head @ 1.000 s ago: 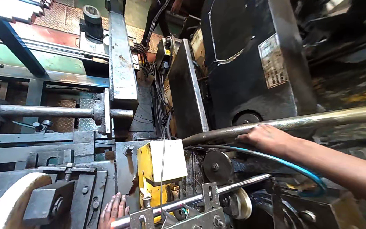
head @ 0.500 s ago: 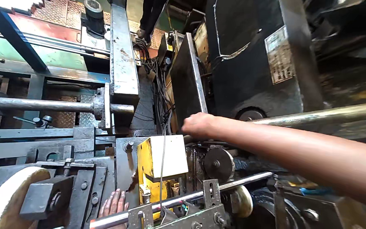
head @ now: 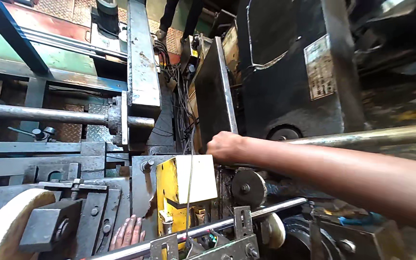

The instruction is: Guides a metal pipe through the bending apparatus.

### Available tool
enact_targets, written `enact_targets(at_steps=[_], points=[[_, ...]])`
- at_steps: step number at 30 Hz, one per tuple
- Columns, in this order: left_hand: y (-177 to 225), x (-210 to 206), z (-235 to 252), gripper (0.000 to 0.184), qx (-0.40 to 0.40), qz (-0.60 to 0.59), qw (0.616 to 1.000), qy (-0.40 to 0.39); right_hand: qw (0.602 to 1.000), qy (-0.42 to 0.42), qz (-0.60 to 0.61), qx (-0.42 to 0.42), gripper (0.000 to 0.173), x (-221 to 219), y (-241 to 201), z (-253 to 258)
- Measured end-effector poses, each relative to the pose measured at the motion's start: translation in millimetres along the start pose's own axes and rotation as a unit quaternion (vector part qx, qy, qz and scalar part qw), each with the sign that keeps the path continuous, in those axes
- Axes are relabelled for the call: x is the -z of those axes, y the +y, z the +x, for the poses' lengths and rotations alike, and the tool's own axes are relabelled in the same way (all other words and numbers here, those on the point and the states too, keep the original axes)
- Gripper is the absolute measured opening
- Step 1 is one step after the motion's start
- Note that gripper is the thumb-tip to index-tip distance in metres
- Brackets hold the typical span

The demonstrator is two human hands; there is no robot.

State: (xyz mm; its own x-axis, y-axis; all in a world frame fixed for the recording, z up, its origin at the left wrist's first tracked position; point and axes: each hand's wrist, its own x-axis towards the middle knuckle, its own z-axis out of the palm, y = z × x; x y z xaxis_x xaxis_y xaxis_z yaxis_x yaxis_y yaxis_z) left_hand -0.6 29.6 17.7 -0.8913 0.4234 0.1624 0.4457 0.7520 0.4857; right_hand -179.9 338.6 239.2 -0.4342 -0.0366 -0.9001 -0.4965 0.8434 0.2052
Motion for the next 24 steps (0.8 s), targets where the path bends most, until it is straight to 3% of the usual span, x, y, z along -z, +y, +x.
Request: enact_targets(at_steps=[3,5,8,12,14,16,19,21,23,24], points=[[-2,1,1,0.047,0.006,-0.003,1.000,-0.027,0.996,-0.046,0.008,-0.080,0.018,5,-15,19],[-1,2,0,0.047,0.009,-0.008,1.000,-0.022,0.997,-0.036,-0.013,-0.073,0.018,-1,-10,11],[-3,2,-1,0.047,0.007,0.013,0.999,-0.035,0.999,-0.023,-0.021,-0.042,0.015,-23,23,-40],[-1,1,2,0.044,-0.009,0.014,1.000,-0.007,0.981,0.193,-0.011,0.000,0.013,-133,85,-106],[-3,-1,1,0.045,-0.015,0.016,1.000,-0.003,0.949,0.312,-0.034,0.012,0.006,-176,92,-120],[-3,0,0,0.045,-0.015,0.014,1.000,-0.002,0.924,0.380,-0.052,0.011,0.005,-195,91,-118],[-4,3,2,0.045,-0.021,0.011,1.000,-0.010,0.945,0.319,-0.006,-0.077,0.006,-197,76,-122],[-3,2,0,0.044,-0.025,0.019,0.999,-0.007,0.967,0.185,0.044,-0.170,0.007,-201,73,-127],[-2,4,2,0.042,-0.019,0.021,1.000,-0.012,0.962,0.031,0.095,-0.255,0.019,-211,76,-124],[-3,4,3,0.042,-0.016,0.021,1.000,-0.016,0.954,0.001,0.107,-0.279,0.024,-219,79,-118]])
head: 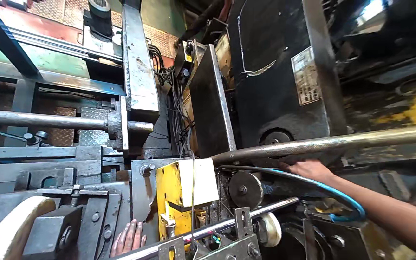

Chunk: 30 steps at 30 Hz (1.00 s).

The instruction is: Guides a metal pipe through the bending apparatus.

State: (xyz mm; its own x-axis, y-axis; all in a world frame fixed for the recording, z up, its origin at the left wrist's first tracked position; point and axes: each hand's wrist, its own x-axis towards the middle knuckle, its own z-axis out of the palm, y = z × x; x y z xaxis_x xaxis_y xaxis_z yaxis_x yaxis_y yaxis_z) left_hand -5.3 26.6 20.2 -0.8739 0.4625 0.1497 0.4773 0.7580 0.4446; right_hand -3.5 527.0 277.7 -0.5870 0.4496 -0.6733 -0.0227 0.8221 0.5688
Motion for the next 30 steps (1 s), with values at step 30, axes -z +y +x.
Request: enact_targets(at_steps=[30], points=[[-2,-9,-4,0.040,-0.005,0.045,0.999,0.001,0.969,0.157,0.188,-0.019,0.005,-26,58,-20]])
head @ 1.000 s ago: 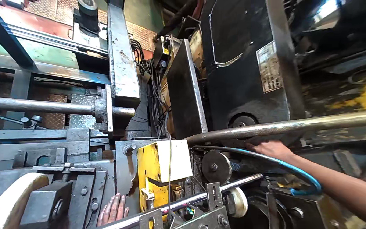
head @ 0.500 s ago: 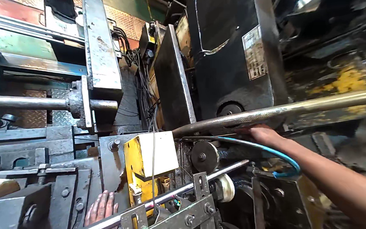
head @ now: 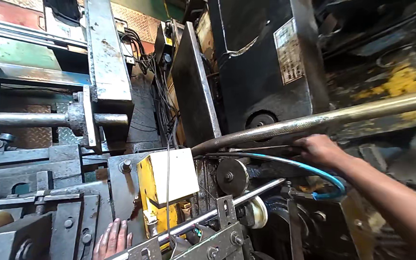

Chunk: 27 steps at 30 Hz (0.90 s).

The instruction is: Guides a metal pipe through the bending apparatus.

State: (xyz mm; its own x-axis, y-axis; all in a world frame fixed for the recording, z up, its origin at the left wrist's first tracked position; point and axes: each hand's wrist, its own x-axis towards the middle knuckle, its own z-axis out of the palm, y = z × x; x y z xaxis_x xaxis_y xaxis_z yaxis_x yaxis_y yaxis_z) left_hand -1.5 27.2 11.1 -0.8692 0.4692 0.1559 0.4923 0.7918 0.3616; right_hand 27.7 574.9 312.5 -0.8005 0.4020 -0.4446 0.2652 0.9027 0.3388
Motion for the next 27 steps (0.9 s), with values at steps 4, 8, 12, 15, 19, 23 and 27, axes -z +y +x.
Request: enact_targets(at_steps=[4,8,12,15,19,23,27], points=[[2,1,0,0.041,0.003,-0.008,1.000,-0.001,0.992,0.057,-0.038,0.111,0.017,32,0,-17],[0,-3,-1,0.041,0.000,-0.012,1.000,-0.002,0.967,0.086,-0.064,0.232,0.016,52,-41,-8],[0,-1,-2,0.042,0.003,-0.015,1.000,-0.008,0.956,0.075,-0.063,0.276,0.009,71,-84,8],[2,3,-1,0.041,0.010,-0.029,0.999,-0.022,0.964,-0.006,-0.097,0.247,0.010,90,-118,25],[4,8,2,0.040,0.016,-0.035,0.999,-0.037,0.955,-0.106,-0.156,0.228,0.009,105,-157,52],[-1,-1,-1,0.040,0.003,0.006,1.000,-0.015,0.947,-0.154,-0.163,0.231,0.014,112,-190,70],[-2,-6,-3,0.042,0.001,0.007,1.000,-0.008,0.939,-0.179,-0.184,0.231,0.011,113,-223,79]])
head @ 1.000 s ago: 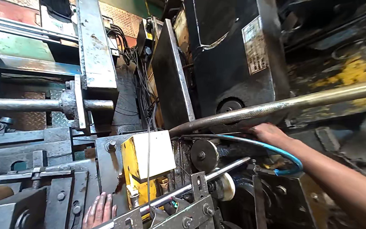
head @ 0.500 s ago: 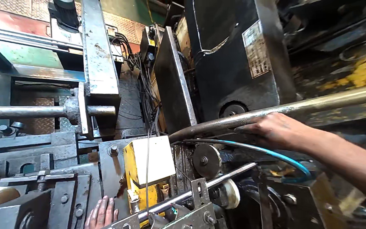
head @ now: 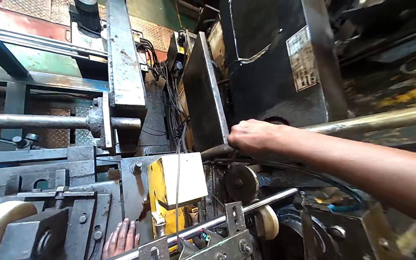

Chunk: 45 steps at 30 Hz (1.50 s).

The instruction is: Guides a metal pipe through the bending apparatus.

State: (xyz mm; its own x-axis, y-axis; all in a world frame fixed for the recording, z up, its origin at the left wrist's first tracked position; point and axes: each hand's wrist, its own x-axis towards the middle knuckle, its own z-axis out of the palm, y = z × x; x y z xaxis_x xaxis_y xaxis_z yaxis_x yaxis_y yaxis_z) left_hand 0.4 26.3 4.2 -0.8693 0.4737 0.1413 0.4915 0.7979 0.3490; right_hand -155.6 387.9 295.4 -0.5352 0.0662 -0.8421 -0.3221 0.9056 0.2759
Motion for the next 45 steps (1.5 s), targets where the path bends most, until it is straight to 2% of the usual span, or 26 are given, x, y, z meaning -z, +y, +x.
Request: enact_targets(at_steps=[3,6,10,12,13,14,15,16,17,19,20,22,24,27,29,33,36,38,43,45], points=[[-3,-7,-5,0.044,-0.005,0.020,1.000,-0.005,0.997,-0.057,-0.016,-0.047,0.005,13,-20,16],[-3,-5,-4,0.044,-0.009,0.017,0.999,-0.025,0.992,-0.092,-0.041,-0.072,0.007,15,-30,26],[-9,-13,-10,0.045,-0.008,0.022,0.999,-0.027,0.998,-0.056,-0.037,-0.022,0.010,-22,2,-3],[-6,-11,-8,0.044,-0.006,0.016,1.000,-0.002,1.000,0.013,-0.026,0.010,0.015,-58,37,-27],[-4,-5,-4,0.044,-0.004,0.002,1.000,0.006,0.998,0.060,-0.024,0.028,0.012,-85,55,-37],[-1,5,3,0.046,-0.002,-0.021,1.000,0.019,0.990,0.128,-0.033,0.050,0.006,-115,71,-46],[2,12,8,0.047,0.003,-0.043,0.999,0.022,0.976,0.204,-0.041,0.066,0.012,-144,83,-53],[4,15,10,0.046,0.008,-0.058,0.998,0.021,0.964,0.255,-0.043,0.058,0.020,-169,90,-58],[5,17,8,0.047,0.011,-0.065,0.998,0.016,0.968,0.249,-0.019,0.011,0.022,-187,90,-63],[5,25,8,0.044,0.008,-0.080,0.997,-0.003,0.979,0.117,0.100,-0.134,0.029,-205,80,-74],[5,25,11,0.043,0.008,-0.089,0.996,-0.010,0.972,0.099,0.130,-0.167,0.033,-211,86,-72],[4,21,10,0.042,0.011,-0.086,0.996,-0.023,0.967,0.107,0.136,-0.185,0.028,-207,98,-74],[2,21,8,0.041,0.014,-0.080,0.996,-0.028,0.960,0.202,0.104,-0.161,0.019,-197,108,-99],[7,24,9,0.042,0.019,-0.077,0.996,-0.036,0.955,0.281,0.051,-0.085,0.031,-158,122,-152],[9,25,11,0.041,0.025,-0.078,0.996,-0.029,0.961,0.270,0.017,-0.066,0.034,-124,111,-159],[8,26,12,0.042,0.030,-0.111,0.993,-0.016,0.987,0.153,0.006,-0.057,0.002,-71,72,-98],[6,20,10,0.043,0.016,-0.083,0.996,0.003,0.997,0.077,-0.021,0.007,0.014,-39,50,-48],[5,16,8,0.043,0.014,-0.071,0.997,0.015,0.999,0.029,-0.029,0.023,0.013,-24,38,-31],[6,14,6,0.042,0.011,-0.054,0.998,0.016,0.996,0.073,-0.002,0.045,0.014,-19,34,-34],[5,14,5,0.042,0.012,-0.054,0.998,0.017,0.997,0.060,-0.004,0.039,0.013,-21,31,-32]])
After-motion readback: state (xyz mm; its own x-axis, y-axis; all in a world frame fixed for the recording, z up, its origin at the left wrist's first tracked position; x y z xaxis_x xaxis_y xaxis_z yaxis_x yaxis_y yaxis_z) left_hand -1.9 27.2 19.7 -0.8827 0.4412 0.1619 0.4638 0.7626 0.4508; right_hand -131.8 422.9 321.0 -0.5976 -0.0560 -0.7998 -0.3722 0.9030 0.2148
